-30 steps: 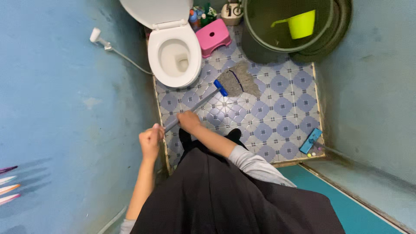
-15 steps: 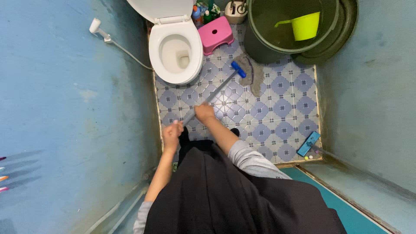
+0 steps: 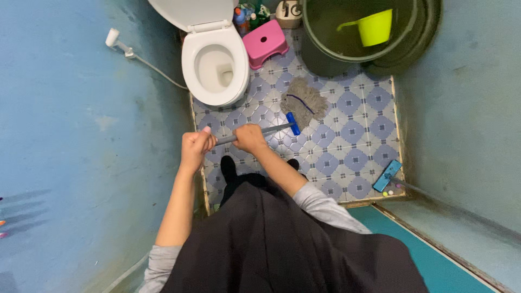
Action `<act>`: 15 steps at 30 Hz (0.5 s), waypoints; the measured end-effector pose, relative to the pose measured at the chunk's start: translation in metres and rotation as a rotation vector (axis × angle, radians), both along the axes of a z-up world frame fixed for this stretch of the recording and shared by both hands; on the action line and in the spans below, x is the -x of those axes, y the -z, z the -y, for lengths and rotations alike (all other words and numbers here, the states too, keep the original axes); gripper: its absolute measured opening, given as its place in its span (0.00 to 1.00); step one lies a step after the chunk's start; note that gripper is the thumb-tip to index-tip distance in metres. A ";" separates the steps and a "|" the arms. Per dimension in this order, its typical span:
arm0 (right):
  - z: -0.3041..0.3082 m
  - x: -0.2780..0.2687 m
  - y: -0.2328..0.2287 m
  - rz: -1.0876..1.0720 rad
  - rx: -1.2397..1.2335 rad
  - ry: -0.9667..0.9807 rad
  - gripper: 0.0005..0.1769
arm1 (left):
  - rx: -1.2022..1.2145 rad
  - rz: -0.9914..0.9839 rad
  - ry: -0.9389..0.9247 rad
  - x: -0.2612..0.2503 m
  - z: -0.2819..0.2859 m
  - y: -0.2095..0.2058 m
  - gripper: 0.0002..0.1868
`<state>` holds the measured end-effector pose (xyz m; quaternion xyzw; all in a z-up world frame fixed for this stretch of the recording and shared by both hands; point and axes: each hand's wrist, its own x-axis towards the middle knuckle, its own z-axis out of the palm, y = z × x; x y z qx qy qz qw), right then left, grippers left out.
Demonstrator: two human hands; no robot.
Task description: The person wrings out a mop by hand over a toilet, mops the tiled floor of a bathroom using water from a bucket, and then mops the upper wall surfaces.
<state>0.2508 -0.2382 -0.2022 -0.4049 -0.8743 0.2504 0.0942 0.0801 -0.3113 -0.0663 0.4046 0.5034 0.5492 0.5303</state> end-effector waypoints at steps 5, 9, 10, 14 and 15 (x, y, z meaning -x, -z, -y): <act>0.006 -0.059 0.011 -0.199 -0.171 0.139 0.15 | -0.015 -0.274 0.273 -0.055 -0.005 -0.005 0.26; 0.002 -0.113 0.007 -0.314 -0.223 0.260 0.19 | -0.233 -0.206 0.445 -0.114 -0.027 -0.019 0.21; -0.001 -0.123 0.006 -0.360 -0.252 0.288 0.19 | -0.273 -0.203 0.480 -0.126 -0.035 -0.020 0.21; -0.002 -0.165 0.012 -0.302 -0.248 0.399 0.15 | -0.326 -0.099 0.589 -0.166 -0.047 -0.005 0.22; -0.002 -0.180 0.017 -0.337 -0.264 0.400 0.11 | -0.313 -0.096 0.600 -0.178 -0.046 0.006 0.23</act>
